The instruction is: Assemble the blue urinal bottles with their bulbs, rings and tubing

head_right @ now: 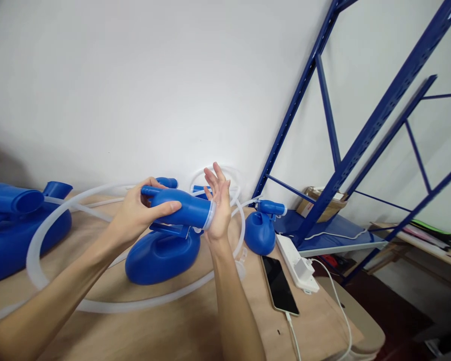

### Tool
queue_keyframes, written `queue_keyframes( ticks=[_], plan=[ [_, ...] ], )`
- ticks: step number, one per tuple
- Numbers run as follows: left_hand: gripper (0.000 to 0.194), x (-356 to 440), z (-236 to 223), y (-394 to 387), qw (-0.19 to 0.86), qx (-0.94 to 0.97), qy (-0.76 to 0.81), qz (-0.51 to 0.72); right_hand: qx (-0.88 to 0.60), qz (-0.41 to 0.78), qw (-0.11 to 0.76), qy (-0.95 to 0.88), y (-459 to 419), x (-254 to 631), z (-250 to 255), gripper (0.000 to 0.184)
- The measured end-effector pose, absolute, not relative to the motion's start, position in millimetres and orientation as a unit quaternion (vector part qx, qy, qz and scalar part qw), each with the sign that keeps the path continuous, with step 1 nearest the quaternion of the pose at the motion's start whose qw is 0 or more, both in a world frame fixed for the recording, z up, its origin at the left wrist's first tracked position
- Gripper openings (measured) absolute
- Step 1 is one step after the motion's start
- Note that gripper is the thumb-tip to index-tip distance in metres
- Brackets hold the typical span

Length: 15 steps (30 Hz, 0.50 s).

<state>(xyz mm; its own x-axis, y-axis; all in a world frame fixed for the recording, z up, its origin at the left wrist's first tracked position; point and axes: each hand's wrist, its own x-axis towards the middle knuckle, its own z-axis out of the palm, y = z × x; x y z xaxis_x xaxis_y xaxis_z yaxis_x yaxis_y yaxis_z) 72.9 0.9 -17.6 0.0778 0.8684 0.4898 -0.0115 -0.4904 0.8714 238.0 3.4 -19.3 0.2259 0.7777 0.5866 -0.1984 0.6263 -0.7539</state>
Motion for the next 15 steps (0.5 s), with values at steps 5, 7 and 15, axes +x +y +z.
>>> queue_keyframes(
  ticks=[5,7,15],
  plan=[
    [0.053,72,-17,0,0.357,0.635,0.347,0.59,-0.267,0.36,0.721,-0.528,3,241,-16,0.064],
    [0.053,71,-17,-2,0.347,0.645,0.348,0.585,-0.254,0.374,0.708,-0.543,0,243,-14,0.061],
    [0.059,65,-11,-19,0.238,0.702,0.343,0.578,-0.264,0.501,0.594,-0.572,-16,251,-8,0.063]
  ],
)
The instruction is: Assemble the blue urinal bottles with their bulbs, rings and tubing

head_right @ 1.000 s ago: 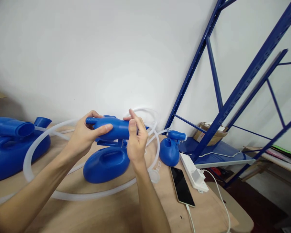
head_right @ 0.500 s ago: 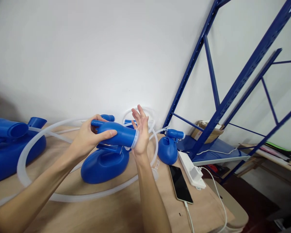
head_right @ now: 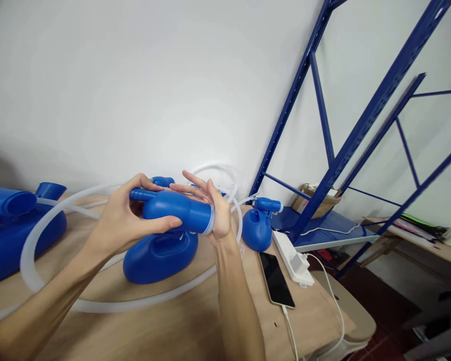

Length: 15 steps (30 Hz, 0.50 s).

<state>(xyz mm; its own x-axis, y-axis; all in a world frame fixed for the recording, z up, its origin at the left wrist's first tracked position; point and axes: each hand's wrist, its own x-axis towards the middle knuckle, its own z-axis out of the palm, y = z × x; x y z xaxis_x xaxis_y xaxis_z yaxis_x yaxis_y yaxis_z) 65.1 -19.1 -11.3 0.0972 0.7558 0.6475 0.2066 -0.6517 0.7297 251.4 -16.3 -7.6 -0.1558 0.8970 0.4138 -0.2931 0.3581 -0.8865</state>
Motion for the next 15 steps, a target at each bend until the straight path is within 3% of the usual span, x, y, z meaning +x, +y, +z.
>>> queue_keyframes(
  ticks=[5,10,13,15],
  plan=[
    [0.058,74,-18,-26,0.216,0.726,0.239,0.607,-0.253,0.48,0.615,-0.573,-17,258,-2,0.064],
    [0.071,70,-11,-31,0.214,0.725,0.207,0.621,-0.338,0.274,0.672,-0.599,-34,287,11,0.071],
    [0.094,53,3,-32,0.21,0.661,0.234,0.681,-0.419,0.2,0.618,-0.635,-63,324,19,0.069],
    [0.097,37,13,-30,0.183,0.631,0.244,0.713,-0.478,0.192,0.519,-0.681,-83,349,16,0.067]
  ],
)
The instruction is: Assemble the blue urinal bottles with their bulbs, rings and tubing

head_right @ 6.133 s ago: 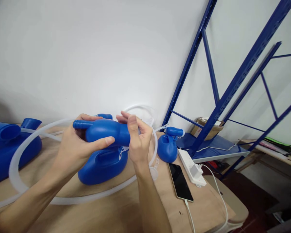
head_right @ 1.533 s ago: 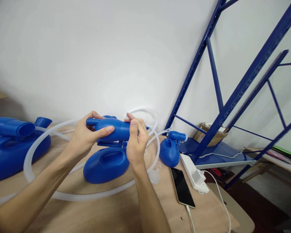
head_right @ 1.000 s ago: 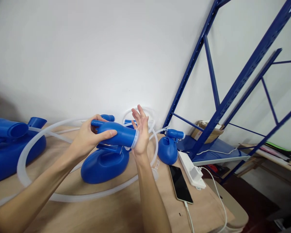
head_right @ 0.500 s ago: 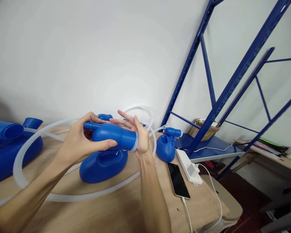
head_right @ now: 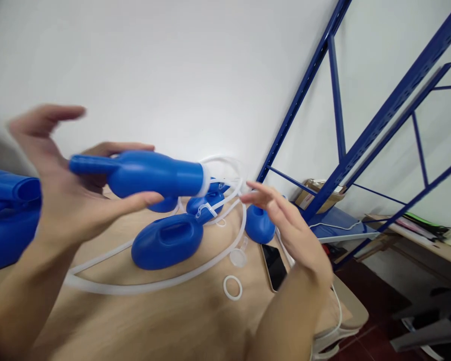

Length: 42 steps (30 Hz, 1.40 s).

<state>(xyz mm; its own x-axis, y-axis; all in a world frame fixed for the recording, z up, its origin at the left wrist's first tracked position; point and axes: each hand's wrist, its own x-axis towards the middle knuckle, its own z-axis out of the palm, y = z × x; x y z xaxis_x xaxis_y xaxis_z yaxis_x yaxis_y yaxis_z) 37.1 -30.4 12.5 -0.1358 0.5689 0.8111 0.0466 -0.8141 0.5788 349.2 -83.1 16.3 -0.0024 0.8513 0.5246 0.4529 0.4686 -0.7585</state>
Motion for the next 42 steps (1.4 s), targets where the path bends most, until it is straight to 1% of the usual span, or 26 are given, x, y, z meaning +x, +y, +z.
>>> queue_keyframes(
  ticks=[1,3,4,6,8,9,11,12,14,16,18,20,22,24,26,27,30,32,33,34,36,37,38,40,42],
  plan=[
    [0.092,29,17,-29,0.164,0.627,0.253,0.718,-0.51,0.208,0.443,-0.708,-92,360,11,0.064],
    [0.071,12,23,-23,0.123,0.623,0.295,0.715,-0.565,0.245,0.295,-0.731,-105,376,-11,0.059],
    [0.061,4,24,-20,0.11,0.616,0.322,0.711,-0.586,0.262,0.218,-0.735,-110,380,-28,0.061],
    [0.05,-8,24,-12,0.11,0.593,0.364,0.71,-0.619,0.273,0.091,-0.731,-117,386,-70,0.073],
    [0.046,-17,22,-4,0.131,0.569,0.366,0.725,-0.645,0.274,0.038,-0.712,-121,392,-116,0.08],
    [0.045,-20,20,0,0.142,0.56,0.357,0.734,-0.661,0.268,0.031,-0.7,-123,396,-138,0.081],
    [0.047,-26,18,6,0.153,0.537,0.339,0.758,-0.678,0.224,0.054,-0.698,-125,404,-174,0.078],
    [0.048,-28,18,8,0.16,0.527,0.334,0.765,-0.685,0.191,0.084,-0.698,-125,408,-186,0.074],
    [0.05,-31,18,10,0.172,0.515,0.333,0.771,-0.68,0.146,0.135,-0.706,-122,414,-199,0.069],
    [0.052,-33,18,10,0.182,0.51,0.336,0.771,-0.655,0.144,0.166,-0.723,-116,411,-195,0.067],
    [0.053,-33,18,11,0.199,0.517,0.338,0.76,-0.616,0.17,0.198,-0.743,-107,397,-179,0.066],
    [0.052,-28,17,12,0.222,0.543,0.34,0.736,-0.573,0.196,0.267,-0.75,-95,370,-156,0.067],
    [0.051,-18,14,13,0.244,0.575,0.343,0.702,-0.503,0.233,0.377,-0.742,-79,335,-129,0.076],
    [0.053,-3,10,13,0.265,0.607,0.343,0.666,-0.404,0.285,0.48,-0.725,-60,297,-101,0.098],
    [0.056,14,5,11,0.287,0.644,0.337,0.624,-0.35,0.303,0.559,-0.688,-39,262,-74,0.121],
    [0.056,22,3,10,0.3,0.657,0.331,0.608,-0.342,0.3,0.586,-0.671,-29,249,-60,0.119],
    [0.051,28,1,12,0.374,0.66,0.286,0.586,-0.365,0.222,0.647,-0.632,-4,226,-27,0.082],
    [0.055,11,1,23,0.413,0.665,0.266,0.562,-0.369,0.173,0.686,-0.603,6,226,-12,0.064],
    [0.058,-3,0,31,0.406,0.678,0.276,0.547,-0.367,0.157,0.705,-0.586,9,228,-6,0.06],
    [0.056,-20,-2,41,0.364,0.69,0.307,0.546,-0.363,0.148,0.723,-0.569,10,232,-2,0.057],
    [0.043,-58,-10,66,0.199,0.705,0.408,0.545,-0.353,0.144,0.752,-0.538,10,242,3,0.054],
    [0.039,-75,-15,79,0.116,0.717,0.465,0.507,-0.348,0.147,0.761,-0.527,10,247,4,0.054],
    [0.039,-90,-22,92,0.065,0.742,0.508,0.434,-0.343,0.151,0.768,-0.519,10,251,5,0.055],
    [0.049,-109,-39,115,0.039,0.781,0.565,0.264,-0.338,0.16,0.774,-0.511,11,259,6,0.059],
    [0.053,-113,-57,133,0.053,0.791,0.578,0.193,-0.341,0.159,0.774,-0.509,14,264,6,0.061]
  ],
)
